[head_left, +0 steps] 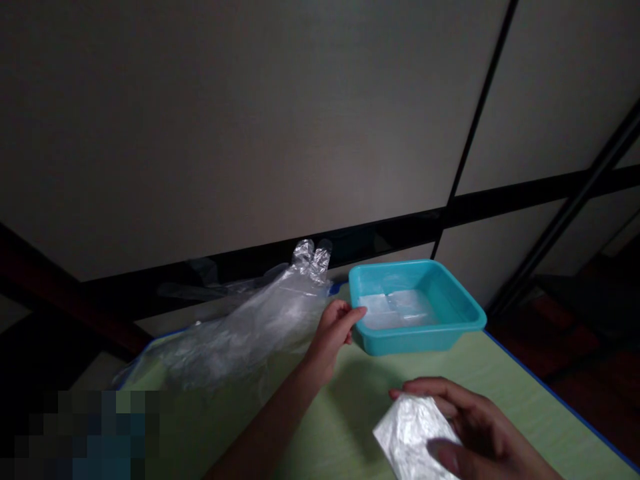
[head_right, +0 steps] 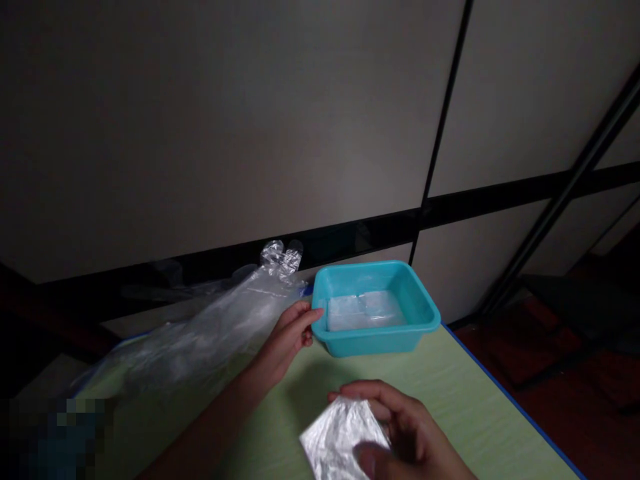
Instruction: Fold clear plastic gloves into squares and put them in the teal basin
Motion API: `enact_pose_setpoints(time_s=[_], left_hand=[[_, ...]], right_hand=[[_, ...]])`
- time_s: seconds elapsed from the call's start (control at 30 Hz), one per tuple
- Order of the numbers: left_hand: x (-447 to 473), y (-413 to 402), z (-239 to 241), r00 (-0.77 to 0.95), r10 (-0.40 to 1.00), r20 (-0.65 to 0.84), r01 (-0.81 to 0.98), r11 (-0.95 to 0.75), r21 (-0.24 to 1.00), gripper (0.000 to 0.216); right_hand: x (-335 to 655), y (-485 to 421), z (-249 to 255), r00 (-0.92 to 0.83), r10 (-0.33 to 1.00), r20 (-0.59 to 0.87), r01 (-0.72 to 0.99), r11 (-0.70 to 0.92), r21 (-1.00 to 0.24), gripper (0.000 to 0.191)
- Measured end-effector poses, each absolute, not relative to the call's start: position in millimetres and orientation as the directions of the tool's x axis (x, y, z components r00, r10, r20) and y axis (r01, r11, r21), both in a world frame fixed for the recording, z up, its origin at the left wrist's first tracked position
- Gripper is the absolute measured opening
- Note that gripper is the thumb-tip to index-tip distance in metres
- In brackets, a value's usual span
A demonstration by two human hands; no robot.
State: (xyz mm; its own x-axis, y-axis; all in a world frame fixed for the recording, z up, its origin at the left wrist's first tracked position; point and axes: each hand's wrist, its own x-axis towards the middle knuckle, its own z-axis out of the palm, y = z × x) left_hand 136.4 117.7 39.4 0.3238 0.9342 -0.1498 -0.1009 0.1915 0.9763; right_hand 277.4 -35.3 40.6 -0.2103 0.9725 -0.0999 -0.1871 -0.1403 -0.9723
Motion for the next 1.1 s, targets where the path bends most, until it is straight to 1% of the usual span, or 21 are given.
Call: enact_pose_setpoints(time_s=[0.07, 0.2, 0.3, 0.4, 0.53, 0.6, 0.7, 0.8, 0.9, 1.0, 1.1], left_hand=[[140, 119, 36, 0.347, 0.928, -0.135, -0.142, 0.195, 0.971, 0.022], [147, 117, 31, 0.383, 0.922, -0.061, -0.295, 0.185, 0.938, 0.014], [148, 111, 31, 0.375, 0.926, -0.033, -0.34, 0.17, 0.925, 0.013], [142, 100, 34, 0.384, 0.923, -0.009, -0.334, 0.148, 0.931, 0.014], [125, 79, 41, 0.41, 0.912, 0.008, -0.323, 0.137, 0.937, 0.014], [115, 66, 43, 0.411, 0.912, -0.008, -0.316, 0.151, 0.937, 0.014], [101, 47, 47, 0.396, 0.917, -0.052, -0.297, 0.181, 0.937, 0.013], [90, 29, 50, 0.403, 0.911, -0.088, -0.31, 0.226, 0.923, 0.012], [82, 16, 51, 0.421, 0.899, -0.12, -0.323, 0.272, 0.907, 0.011], [77, 6, 51, 0.431, 0.894, -0.121, -0.315, 0.275, 0.908, 0.012], [73, -2, 49, 0.445, 0.891, -0.094, -0.308, 0.251, 0.918, 0.01]], right_hand=[[280, -37, 43, -0.196, 0.974, -0.113, -0.145, -0.142, -0.979, 0.037], [285, -39, 53, -0.141, 0.983, -0.118, -0.083, -0.13, -0.988, 0.037], [288, -40, 65, -0.1, 0.99, -0.099, -0.03, -0.102, -0.994, 0.034], [291, -43, 80, -0.069, 0.995, -0.078, -0.006, -0.079, -0.997, 0.032], [293, -47, 94, -0.025, 0.999, -0.031, -0.04, -0.032, -0.999, 0.032], [292, -48, 98, -0.016, 1.0, -0.021, -0.051, -0.022, -0.998, 0.035], [290, -47, 103, -0.025, 0.999, -0.034, -0.051, -0.035, -0.998, 0.044], [286, -42, 108, -0.026, 0.999, -0.028, -0.004, -0.028, -1.0, 0.05], [280, -36, 112, 0.007, 1.0, 0.006, 0.09, 0.005, -0.996, 0.049], [275, -32, 115, 0.002, 1.0, 0.031, 0.139, 0.03, -0.99, 0.047], [271, -30, 114, -0.028, 1.0, 0.006, 0.142, 0.01, -0.99, 0.048]])
